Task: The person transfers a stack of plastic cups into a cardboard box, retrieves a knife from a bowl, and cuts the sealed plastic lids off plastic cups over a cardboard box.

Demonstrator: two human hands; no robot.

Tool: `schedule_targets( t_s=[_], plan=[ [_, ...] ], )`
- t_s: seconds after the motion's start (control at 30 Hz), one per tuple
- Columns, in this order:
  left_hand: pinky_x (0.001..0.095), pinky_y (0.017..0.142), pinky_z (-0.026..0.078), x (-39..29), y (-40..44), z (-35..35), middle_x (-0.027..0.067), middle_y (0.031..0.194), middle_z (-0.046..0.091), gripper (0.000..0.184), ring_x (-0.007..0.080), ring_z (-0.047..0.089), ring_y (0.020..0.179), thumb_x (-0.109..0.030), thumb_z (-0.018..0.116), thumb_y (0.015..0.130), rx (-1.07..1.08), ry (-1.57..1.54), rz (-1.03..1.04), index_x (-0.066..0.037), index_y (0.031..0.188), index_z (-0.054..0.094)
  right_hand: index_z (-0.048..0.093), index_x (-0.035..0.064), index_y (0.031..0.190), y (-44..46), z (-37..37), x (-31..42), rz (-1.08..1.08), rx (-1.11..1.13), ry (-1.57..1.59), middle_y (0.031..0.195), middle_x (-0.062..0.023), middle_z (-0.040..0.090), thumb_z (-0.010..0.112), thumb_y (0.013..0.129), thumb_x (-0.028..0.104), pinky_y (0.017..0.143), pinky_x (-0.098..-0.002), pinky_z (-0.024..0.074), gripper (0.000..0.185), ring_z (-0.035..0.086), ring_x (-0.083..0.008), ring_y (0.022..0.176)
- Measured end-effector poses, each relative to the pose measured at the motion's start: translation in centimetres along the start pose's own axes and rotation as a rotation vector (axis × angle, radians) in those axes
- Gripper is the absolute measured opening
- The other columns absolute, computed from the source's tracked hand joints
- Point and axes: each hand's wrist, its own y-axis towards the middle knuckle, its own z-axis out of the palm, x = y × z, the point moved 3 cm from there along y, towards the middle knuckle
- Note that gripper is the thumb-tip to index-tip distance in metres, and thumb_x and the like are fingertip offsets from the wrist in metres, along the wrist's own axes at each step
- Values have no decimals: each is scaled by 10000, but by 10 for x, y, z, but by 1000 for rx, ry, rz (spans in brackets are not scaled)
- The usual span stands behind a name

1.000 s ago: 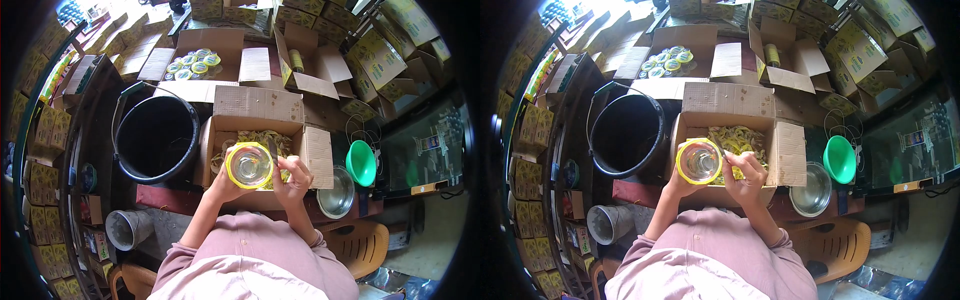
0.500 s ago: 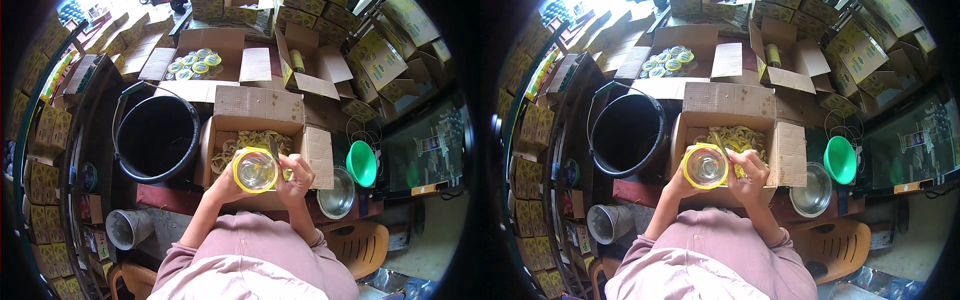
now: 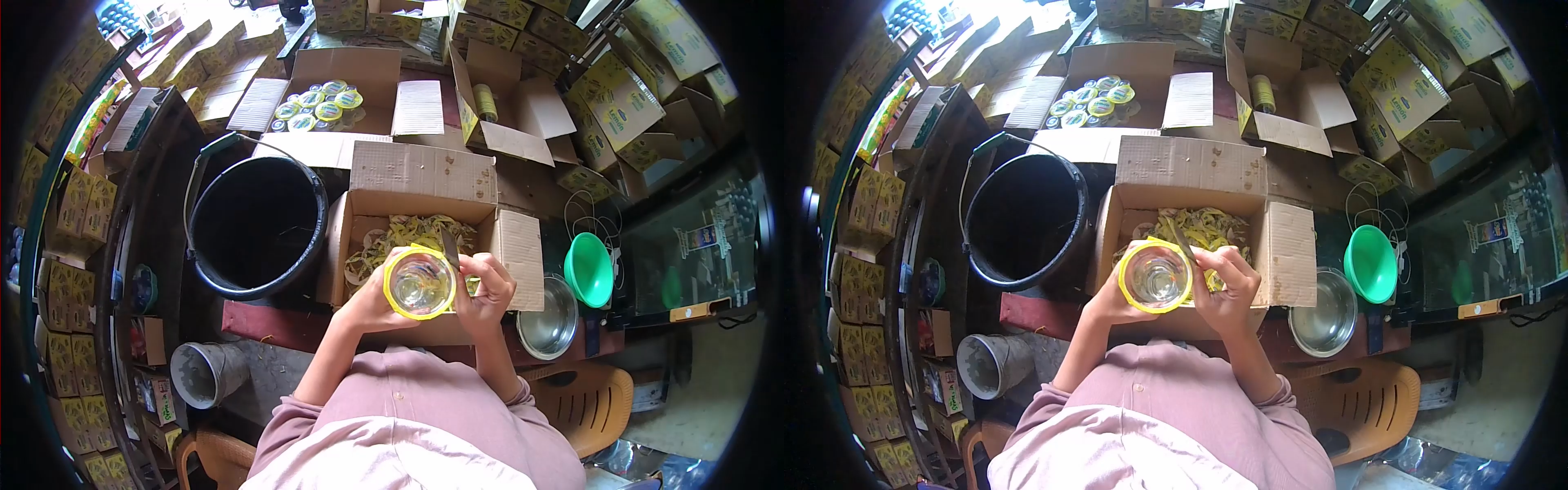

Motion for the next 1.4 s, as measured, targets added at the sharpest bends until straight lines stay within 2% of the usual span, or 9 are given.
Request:
schedule_targets(
  t_s=[0.37,0.63,0.73,0.83,1.0,1.23,1.33,1.4],
  plan=[
    [331,906,419,2,0,-9,105,1109,489,659,226,510,1035,-114,778,567,-19,-22,-15,-21,1147,480,644,17,846,-8,3,3,-44,7,-42,659,-62,566,669,673,-76,539,-254,414,198,528,-155,589],
    [347,893,423,4,-2,-7,120,1099,498,667,257,518,1012,-142,775,552,43,-37,-21,-24,1141,486,632,-4,847,2,6,8,-127,23,-72,645,-53,532,629,666,-116,531,-240,380,213,501,-135,593],
    [349,886,424,5,-2,-7,122,1099,497,669,262,518,1007,-156,766,545,14,-74,-9,-23,1139,486,633,-3,854,-1,5,3,-73,28,-6,647,-52,531,630,665,-118,535,-239,377,221,502,-132,598],
    [348,889,422,7,-1,-9,122,1095,498,665,262,519,1005,-156,760,550,4,-89,-18,-19,1139,482,653,26,861,-6,3,2,-32,33,-19,678,-70,576,646,620,-106,559,-276,435,275,550,-177,597],
    [348,906,409,3,2,-6,124,1075,513,669,261,524,996,-173,753,557,117,-86,-71,-7,1140,472,653,22,849,-4,5,1,-31,26,-22,670,-71,576,654,634,-99,541,-267,431,247,551,-172,591],
    [351,902,405,12,0,-7,132,1055,503,657,263,512,995,-178,714,537,57,-94,-4,-5,1123,476,656,20,847,-7,3,-3,23,48,5,668,-67,575,645,636,-102,536,-262,431,245,560,-161,599],
    [345,896,405,12,-1,-6,127,1062,486,627,259,508,994,-165,698,528,86,-141,-67,-5,1099,492,657,22,842,-8,3,-4,19,57,-7,667,-68,577,644,639,-98,537,-261,435,236,565,-160,599],
    [335,896,404,13,0,-4,126,1062,481,655,247,505,991,-167,698,541,145,-95,-34,-9,1125,446,658,24,845,-7,3,-4,33,55,0,667,-69,579,645,647,-93,541,-260,438,230,566,-160,599]
  ],
)
